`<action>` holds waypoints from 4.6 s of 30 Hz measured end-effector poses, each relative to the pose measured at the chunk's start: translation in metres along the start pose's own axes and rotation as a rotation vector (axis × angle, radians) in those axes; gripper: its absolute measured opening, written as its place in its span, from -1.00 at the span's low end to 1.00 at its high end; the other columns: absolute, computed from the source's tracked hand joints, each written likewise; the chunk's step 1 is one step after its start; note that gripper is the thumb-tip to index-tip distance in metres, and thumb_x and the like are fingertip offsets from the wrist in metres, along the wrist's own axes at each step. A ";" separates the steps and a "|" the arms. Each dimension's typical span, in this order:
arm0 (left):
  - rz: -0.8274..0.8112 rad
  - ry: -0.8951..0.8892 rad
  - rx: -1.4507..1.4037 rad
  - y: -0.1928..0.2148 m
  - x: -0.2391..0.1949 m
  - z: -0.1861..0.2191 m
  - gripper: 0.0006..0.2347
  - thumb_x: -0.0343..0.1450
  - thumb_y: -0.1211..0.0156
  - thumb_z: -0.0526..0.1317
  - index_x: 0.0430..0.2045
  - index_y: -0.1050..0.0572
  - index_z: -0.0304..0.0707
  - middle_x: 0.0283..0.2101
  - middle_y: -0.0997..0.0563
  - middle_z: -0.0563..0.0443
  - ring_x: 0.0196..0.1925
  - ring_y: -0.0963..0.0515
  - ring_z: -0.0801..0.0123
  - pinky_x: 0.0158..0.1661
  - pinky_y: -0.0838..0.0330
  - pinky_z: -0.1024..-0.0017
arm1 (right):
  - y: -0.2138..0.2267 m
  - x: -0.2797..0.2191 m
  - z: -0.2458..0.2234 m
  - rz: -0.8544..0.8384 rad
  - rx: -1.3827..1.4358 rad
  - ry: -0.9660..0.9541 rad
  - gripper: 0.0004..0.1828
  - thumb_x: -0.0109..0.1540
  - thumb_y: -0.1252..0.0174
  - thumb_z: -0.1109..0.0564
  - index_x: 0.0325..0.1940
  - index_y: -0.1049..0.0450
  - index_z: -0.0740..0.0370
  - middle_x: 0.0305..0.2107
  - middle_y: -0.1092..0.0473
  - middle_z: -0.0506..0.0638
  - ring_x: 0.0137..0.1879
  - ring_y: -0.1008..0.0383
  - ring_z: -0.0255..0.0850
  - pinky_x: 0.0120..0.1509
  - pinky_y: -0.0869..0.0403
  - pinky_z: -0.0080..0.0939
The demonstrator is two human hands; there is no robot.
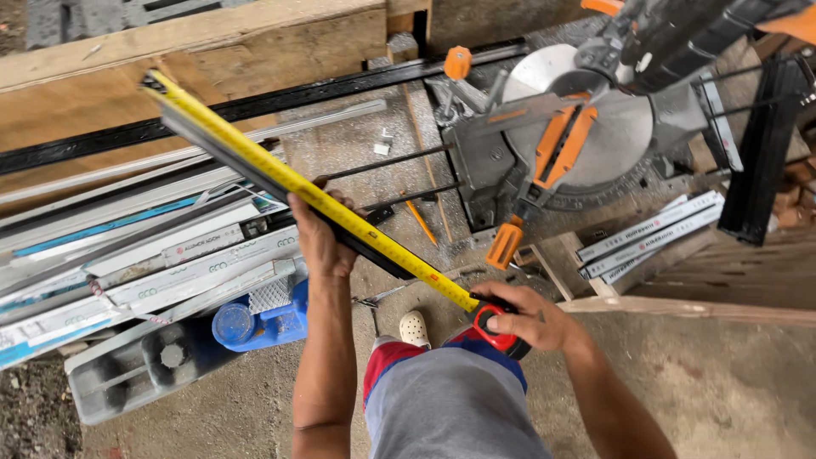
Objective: The person measures a black aluminum profile with a tape measure, marks a line with a pencil, and cuts the profile using a power miter saw.
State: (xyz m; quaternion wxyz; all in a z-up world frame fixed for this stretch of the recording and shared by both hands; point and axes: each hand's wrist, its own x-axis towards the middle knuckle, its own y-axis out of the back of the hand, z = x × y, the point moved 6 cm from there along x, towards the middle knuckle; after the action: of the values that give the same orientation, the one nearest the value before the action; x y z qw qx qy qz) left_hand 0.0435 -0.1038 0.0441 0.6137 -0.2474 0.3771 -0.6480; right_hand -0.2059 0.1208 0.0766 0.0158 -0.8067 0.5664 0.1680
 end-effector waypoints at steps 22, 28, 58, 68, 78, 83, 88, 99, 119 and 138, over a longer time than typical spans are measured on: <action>-0.013 -0.100 -0.149 -0.017 -0.039 0.045 -0.49 0.48 -0.04 0.25 0.07 -0.32 -0.18 -0.35 -0.43 0.01 -0.30 -0.45 0.30 -0.25 -0.45 0.28 | 0.016 -0.001 -0.017 -0.211 0.100 0.027 -0.20 0.09 -0.11 -0.06 0.32 -0.35 0.51 -0.13 -0.55 0.19 -0.03 -0.54 -0.11 0.06 -0.49 -0.21; -0.044 -0.095 -0.203 -0.016 -0.042 0.046 -0.50 0.49 -0.05 0.24 0.08 -0.32 -0.17 -0.33 -0.43 0.03 -0.30 -0.44 0.32 -0.27 -0.43 0.31 | 0.014 0.002 -0.018 -0.226 0.110 0.016 -0.21 0.08 -0.11 -0.03 0.32 -0.36 0.51 -0.06 -0.52 0.19 -0.03 -0.53 -0.10 0.06 -0.50 -0.20; 0.053 -0.097 -0.184 -0.003 -0.042 0.056 -0.50 0.45 -0.13 0.28 -0.02 -0.39 -0.14 -0.43 -0.39 0.09 -0.43 -0.36 0.44 -0.36 -0.39 0.44 | -0.001 0.011 -0.027 -0.291 0.159 0.083 -0.28 0.16 -0.11 -0.02 0.34 -0.36 0.45 -0.06 -0.52 0.14 0.01 -0.53 -0.13 0.10 -0.51 -0.19; 0.148 -0.034 0.458 0.061 -0.054 0.042 -0.78 0.53 0.08 -0.12 -0.04 -0.29 -0.22 -0.39 -0.52 -0.02 -0.45 -0.61 0.32 -0.46 -0.58 0.32 | -0.006 0.022 0.075 -0.200 0.436 0.139 -0.04 0.11 -0.31 -0.07 0.45 -0.16 0.52 0.29 -0.30 0.22 0.40 -0.30 -0.04 0.49 -0.25 -0.12; 0.232 -0.491 1.363 0.194 -0.039 -0.040 -0.58 0.57 -0.03 -0.28 0.27 -0.22 -0.66 0.24 -0.40 -0.60 0.31 -0.38 -0.30 0.28 -0.21 0.05 | -0.041 0.089 0.076 -0.084 0.919 0.036 -0.23 0.11 -0.14 -0.02 0.34 -0.23 0.41 -0.02 -0.45 0.25 0.07 -0.53 0.01 0.10 -0.56 -0.04; 0.253 -0.292 1.496 0.179 -0.014 -0.067 -0.53 0.51 -0.04 -0.28 0.33 -0.20 -0.55 0.21 -0.37 -0.64 0.23 -0.39 -0.41 0.22 -0.29 0.06 | -0.046 0.102 0.063 -0.019 0.905 0.043 -0.37 0.10 -0.12 0.05 0.21 -0.31 0.40 -0.10 -0.45 0.25 -0.02 -0.53 -0.02 0.03 -0.57 -0.04; 0.210 -0.266 1.559 0.158 -0.009 -0.051 -0.55 0.47 -0.07 -0.29 0.28 -0.26 -0.51 0.11 -0.48 -0.54 0.13 -0.49 -0.33 0.14 -0.36 0.05 | -0.045 0.107 0.069 0.073 0.894 0.024 -0.41 0.04 -0.14 0.10 0.15 -0.28 0.26 -0.10 -0.42 0.14 -0.08 -0.51 -0.11 -0.04 -0.56 -0.06; 0.254 -0.053 0.823 0.129 -0.111 -0.005 -0.38 0.28 -0.39 -0.18 0.17 -0.20 -0.41 -0.32 -0.48 0.01 -0.41 -0.50 0.40 -0.45 -0.44 0.49 | -0.102 0.162 0.055 0.049 0.965 -0.149 -0.53 0.08 -0.14 0.10 0.08 -0.32 0.14 -0.21 -0.42 0.07 -0.12 -0.54 -0.08 -0.12 -0.57 -0.02; 0.094 -0.124 0.738 0.090 -0.146 0.017 -0.33 0.05 -0.62 -0.30 -0.02 -0.31 -0.45 -0.12 -0.56 -0.09 -0.08 -0.57 0.38 0.01 -0.54 0.41 | -0.157 0.199 -0.012 -0.143 1.045 -0.017 -0.56 0.25 -0.24 0.17 0.22 -0.40 0.26 -0.06 -0.46 0.00 0.06 -0.52 -0.20 0.23 -0.50 -0.15; 0.043 -0.011 1.591 0.095 -0.135 0.034 -0.20 -0.03 -0.63 -0.06 0.07 -0.32 -0.35 -0.21 -0.65 -0.30 -0.20 -0.69 -0.08 -0.18 -0.56 0.15 | -0.017 0.180 0.062 0.458 -0.690 -0.136 -0.53 0.30 -0.19 0.06 0.26 -0.38 0.28 0.00 -0.44 0.20 -0.30 -0.61 -0.02 -0.14 -0.59 -0.08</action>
State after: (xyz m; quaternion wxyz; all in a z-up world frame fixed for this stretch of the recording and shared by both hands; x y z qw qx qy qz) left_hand 0.1448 0.0256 0.0082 0.6205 0.2693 -0.1971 -0.7097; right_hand -0.1515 -0.0231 -0.0365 -0.2558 -0.6048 0.6393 0.4002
